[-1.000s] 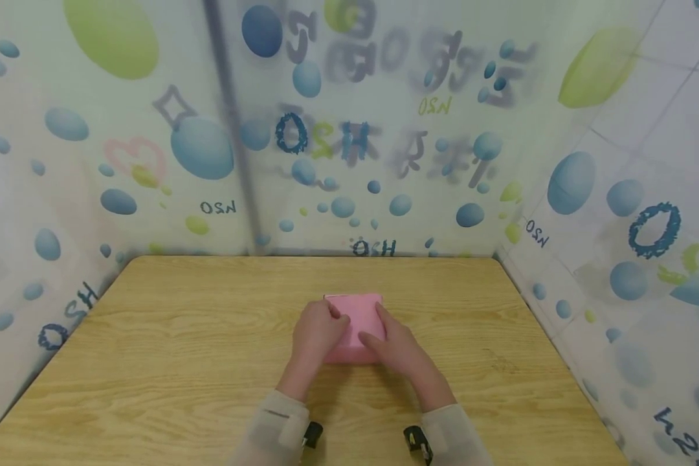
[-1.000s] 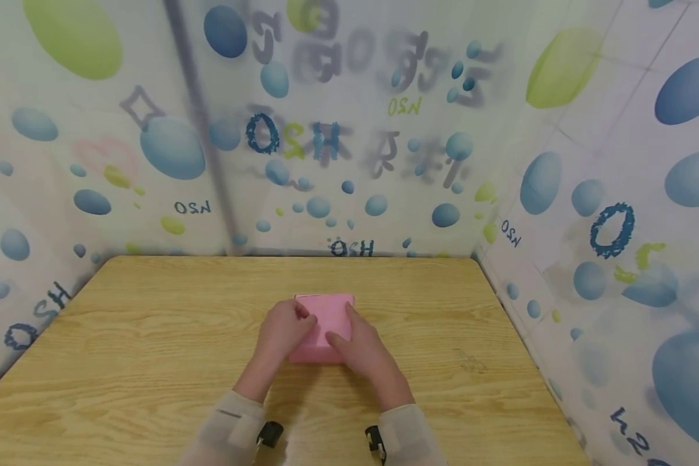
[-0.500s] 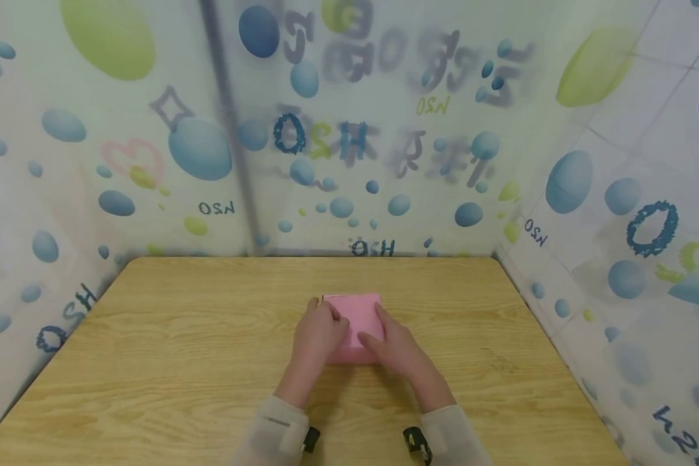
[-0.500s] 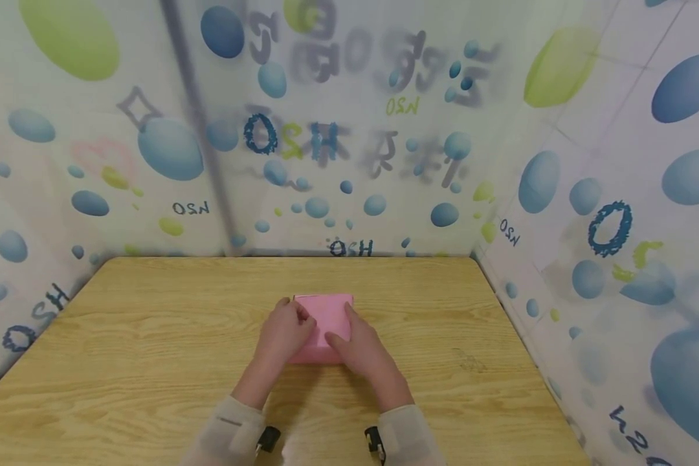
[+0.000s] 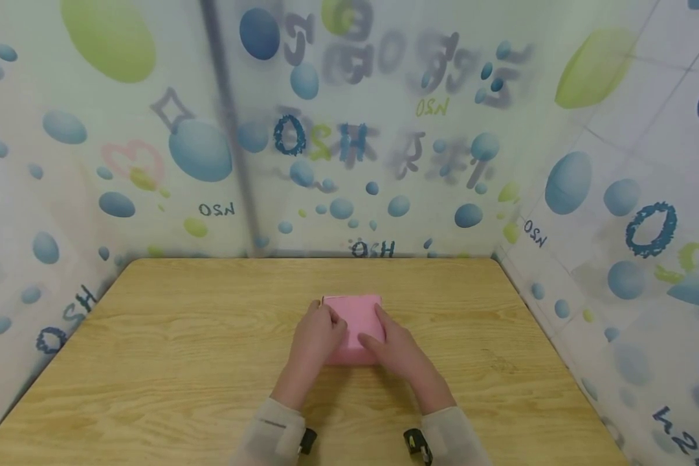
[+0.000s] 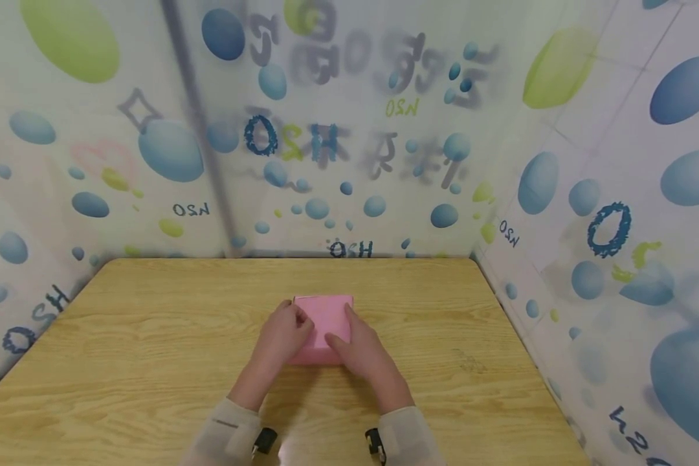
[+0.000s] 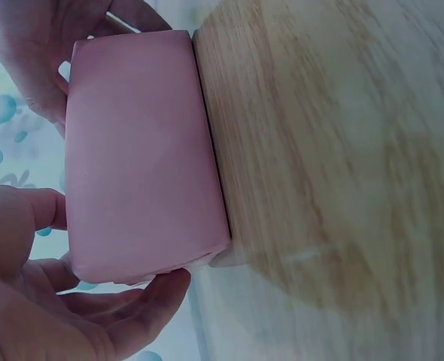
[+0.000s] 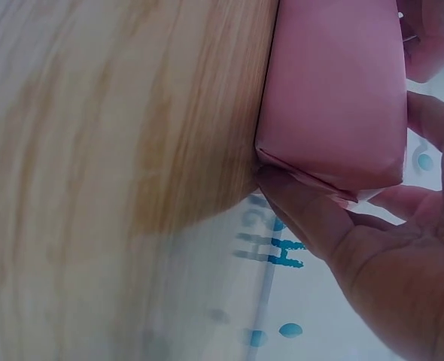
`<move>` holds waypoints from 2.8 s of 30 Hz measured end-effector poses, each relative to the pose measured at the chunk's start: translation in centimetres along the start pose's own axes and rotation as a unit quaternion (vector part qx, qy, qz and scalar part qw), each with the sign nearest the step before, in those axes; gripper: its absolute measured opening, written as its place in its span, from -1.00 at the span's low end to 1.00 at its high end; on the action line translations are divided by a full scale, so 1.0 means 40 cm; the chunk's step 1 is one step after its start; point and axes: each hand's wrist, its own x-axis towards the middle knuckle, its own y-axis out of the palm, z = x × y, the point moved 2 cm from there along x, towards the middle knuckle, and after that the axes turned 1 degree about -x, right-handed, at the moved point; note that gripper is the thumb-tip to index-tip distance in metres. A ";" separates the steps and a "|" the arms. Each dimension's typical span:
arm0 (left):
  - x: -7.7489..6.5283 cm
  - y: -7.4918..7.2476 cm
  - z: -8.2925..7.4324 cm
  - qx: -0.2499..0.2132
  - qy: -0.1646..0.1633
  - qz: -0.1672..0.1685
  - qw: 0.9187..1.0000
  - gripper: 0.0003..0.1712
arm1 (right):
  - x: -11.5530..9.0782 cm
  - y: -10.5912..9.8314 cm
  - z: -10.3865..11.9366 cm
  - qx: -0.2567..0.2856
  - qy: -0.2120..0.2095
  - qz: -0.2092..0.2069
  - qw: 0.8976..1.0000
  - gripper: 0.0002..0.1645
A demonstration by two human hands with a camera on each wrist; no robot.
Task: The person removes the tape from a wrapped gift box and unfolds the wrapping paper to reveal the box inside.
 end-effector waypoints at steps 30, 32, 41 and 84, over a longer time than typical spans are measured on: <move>0.002 0.006 -0.010 0.054 0.014 0.001 0.998 -0.79 | 0.000 -0.003 -0.006 0.010 0.006 0.003 1.000 -0.03; 0.002 0.006 -0.014 0.058 0.019 0.001 0.998 -0.77 | -0.001 -0.004 -0.004 0.009 0.007 0.003 1.000 -0.03; -0.005 0.005 -0.006 0.045 0.015 -0.002 0.999 -0.78 | -0.001 -0.007 -0.001 0.010 0.005 0.004 1.000 -0.03; 0.005 0.011 -0.013 0.074 0.011 -0.007 0.997 -0.76 | 0.001 -0.006 -0.002 -0.002 0.009 0.001 1.000 -0.04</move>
